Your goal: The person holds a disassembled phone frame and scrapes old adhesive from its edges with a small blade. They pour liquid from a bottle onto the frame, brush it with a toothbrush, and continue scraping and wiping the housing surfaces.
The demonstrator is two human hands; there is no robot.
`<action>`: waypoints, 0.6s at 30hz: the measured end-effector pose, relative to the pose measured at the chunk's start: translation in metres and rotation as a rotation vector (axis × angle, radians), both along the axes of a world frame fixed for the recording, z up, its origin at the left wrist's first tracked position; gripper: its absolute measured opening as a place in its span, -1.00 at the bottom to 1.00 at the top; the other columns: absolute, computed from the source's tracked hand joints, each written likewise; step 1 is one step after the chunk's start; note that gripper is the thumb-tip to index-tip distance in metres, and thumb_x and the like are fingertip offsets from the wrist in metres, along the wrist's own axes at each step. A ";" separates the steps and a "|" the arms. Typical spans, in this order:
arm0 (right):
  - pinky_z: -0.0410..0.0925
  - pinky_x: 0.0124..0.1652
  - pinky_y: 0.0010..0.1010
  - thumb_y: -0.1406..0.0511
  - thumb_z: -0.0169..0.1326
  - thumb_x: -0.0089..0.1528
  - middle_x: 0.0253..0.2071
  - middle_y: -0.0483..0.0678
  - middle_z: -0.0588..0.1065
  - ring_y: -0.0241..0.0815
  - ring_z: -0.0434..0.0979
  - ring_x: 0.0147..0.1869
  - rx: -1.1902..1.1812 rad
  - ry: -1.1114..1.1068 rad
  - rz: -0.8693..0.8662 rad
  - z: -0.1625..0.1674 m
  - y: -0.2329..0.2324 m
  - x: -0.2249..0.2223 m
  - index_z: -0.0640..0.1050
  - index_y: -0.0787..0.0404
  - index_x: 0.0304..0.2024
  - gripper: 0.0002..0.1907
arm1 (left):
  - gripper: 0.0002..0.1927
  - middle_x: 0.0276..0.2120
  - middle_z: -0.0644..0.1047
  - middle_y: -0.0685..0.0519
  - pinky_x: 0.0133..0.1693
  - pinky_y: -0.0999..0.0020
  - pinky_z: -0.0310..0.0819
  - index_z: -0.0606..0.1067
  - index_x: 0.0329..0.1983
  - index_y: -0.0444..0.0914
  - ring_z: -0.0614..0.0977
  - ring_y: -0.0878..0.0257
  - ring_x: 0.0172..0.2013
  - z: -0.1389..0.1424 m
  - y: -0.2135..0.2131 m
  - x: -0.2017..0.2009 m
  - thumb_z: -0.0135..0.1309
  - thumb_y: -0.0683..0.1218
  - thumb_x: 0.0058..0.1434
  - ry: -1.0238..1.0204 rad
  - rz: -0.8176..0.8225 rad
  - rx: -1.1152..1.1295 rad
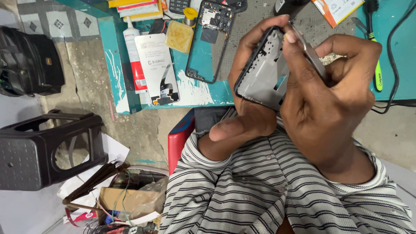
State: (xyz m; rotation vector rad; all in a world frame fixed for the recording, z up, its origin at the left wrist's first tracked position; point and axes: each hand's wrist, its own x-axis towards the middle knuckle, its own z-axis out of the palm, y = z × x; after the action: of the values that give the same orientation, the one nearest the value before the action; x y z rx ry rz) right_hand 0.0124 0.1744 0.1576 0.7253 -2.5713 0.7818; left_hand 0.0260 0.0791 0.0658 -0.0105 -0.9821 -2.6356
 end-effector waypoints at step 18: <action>0.28 -0.32 -0.51 0.57 0.16 0.32 0.10 0.02 0.30 -0.32 0.40 -0.26 0.049 0.014 0.078 -0.006 0.007 0.006 0.62 0.17 0.31 -0.49 | 0.45 0.04 0.49 -0.06 0.17 0.43 0.41 0.25 0.37 -0.41 0.52 0.26 0.04 0.029 -0.025 -0.004 -0.61 0.79 -0.19 0.089 -0.231 0.029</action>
State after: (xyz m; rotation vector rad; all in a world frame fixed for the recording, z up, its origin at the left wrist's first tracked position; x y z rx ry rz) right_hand 0.0185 0.1809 0.1512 0.8477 -2.5708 0.7376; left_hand 0.0221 0.0537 0.0951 -0.2464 -0.9648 -2.8288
